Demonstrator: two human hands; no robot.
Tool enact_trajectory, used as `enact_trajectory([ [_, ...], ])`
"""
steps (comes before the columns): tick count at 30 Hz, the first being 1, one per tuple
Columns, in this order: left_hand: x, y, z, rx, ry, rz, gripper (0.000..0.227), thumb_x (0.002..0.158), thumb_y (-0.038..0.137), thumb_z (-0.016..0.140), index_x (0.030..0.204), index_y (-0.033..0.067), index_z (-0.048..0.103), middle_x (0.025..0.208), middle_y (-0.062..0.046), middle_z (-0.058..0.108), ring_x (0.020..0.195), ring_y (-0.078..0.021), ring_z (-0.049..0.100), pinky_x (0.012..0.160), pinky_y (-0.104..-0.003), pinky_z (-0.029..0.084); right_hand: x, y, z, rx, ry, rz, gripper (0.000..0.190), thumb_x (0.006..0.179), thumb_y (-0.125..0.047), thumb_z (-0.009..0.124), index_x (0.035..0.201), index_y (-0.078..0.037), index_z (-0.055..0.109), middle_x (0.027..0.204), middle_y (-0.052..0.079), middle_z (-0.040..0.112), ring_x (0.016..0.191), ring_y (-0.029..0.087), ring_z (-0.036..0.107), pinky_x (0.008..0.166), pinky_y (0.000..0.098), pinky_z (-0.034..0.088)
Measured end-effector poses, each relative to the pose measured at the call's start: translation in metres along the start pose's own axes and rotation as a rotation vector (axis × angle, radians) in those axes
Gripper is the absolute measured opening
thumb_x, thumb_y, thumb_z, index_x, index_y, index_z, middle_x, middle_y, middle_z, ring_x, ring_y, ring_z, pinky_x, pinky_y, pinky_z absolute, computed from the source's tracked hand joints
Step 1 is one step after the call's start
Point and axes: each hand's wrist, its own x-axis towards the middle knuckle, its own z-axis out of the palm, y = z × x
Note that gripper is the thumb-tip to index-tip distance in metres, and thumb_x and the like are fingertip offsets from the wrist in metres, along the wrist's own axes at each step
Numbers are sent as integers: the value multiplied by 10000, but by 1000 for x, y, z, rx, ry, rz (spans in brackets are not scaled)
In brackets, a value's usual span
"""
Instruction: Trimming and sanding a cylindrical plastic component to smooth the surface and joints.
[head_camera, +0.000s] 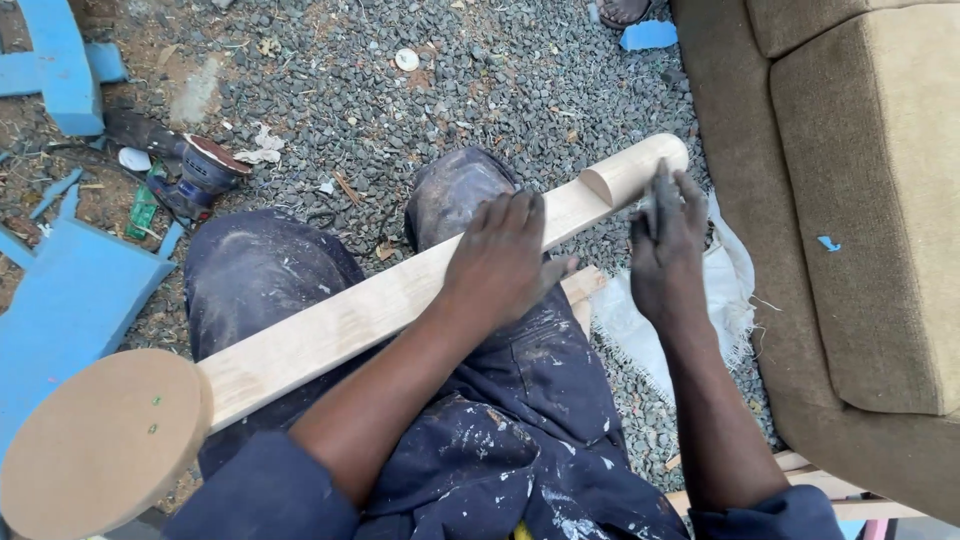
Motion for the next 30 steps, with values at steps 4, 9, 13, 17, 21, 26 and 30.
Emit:
enact_trajectory([
  [4,54,-19,51,80,55,11,663,882,342,582,1406,-61,541,1214,-235,646,1191,-413,620,984,-551,479,6,-8,7,0,-121,82,643,1072,-460,492,1635,-181,357,1534,237,268,1432,501,236,1209,617,229],
  [9,58,-19,21,-304,-117,-136,654,845,456,654,1284,-29,662,1174,-239,684,1189,-406,616,1025,-535,440,16,3,10,-51,-102,-5,651,1049,-418,629,1632,-245,396,1552,168,233,1277,447,363,1114,616,363],
  [13,52,-22,26,-394,-86,-166,672,855,505,660,1266,-26,666,1146,-233,687,1174,-414,621,1032,-537,442,33,7,6,-22,-72,-3,556,1041,-417,655,1553,-235,533,1379,166,323,1282,441,339,1128,597,336],
  [17,58,-31,46,-323,24,-152,554,782,425,744,1191,56,691,1038,-143,682,1095,-366,643,939,-524,475,59,-5,2,-159,-77,-37,636,913,-425,851,1482,-231,646,1211,146,401,1162,387,412,978,536,450],
  [21,48,-8,34,-198,79,-151,453,781,274,716,1145,7,671,1037,-174,663,1085,-387,629,903,-539,495,93,0,36,-476,-167,-220,612,865,-456,813,1419,-222,701,1128,144,528,1106,322,457,1002,432,350],
  [26,50,-7,36,-192,157,-200,439,753,299,807,1047,0,679,934,-160,674,937,-339,658,834,-499,524,98,-10,13,-505,-260,-199,568,868,-457,760,1383,-220,724,1124,216,557,1064,425,485,876,505,456],
  [30,49,-11,27,-164,78,-196,525,771,312,803,1141,-35,667,983,-190,663,1006,-377,663,831,-541,540,63,-8,-10,-285,-281,41,602,902,-439,806,1468,-301,654,1126,200,535,1078,436,570,863,506,524],
])
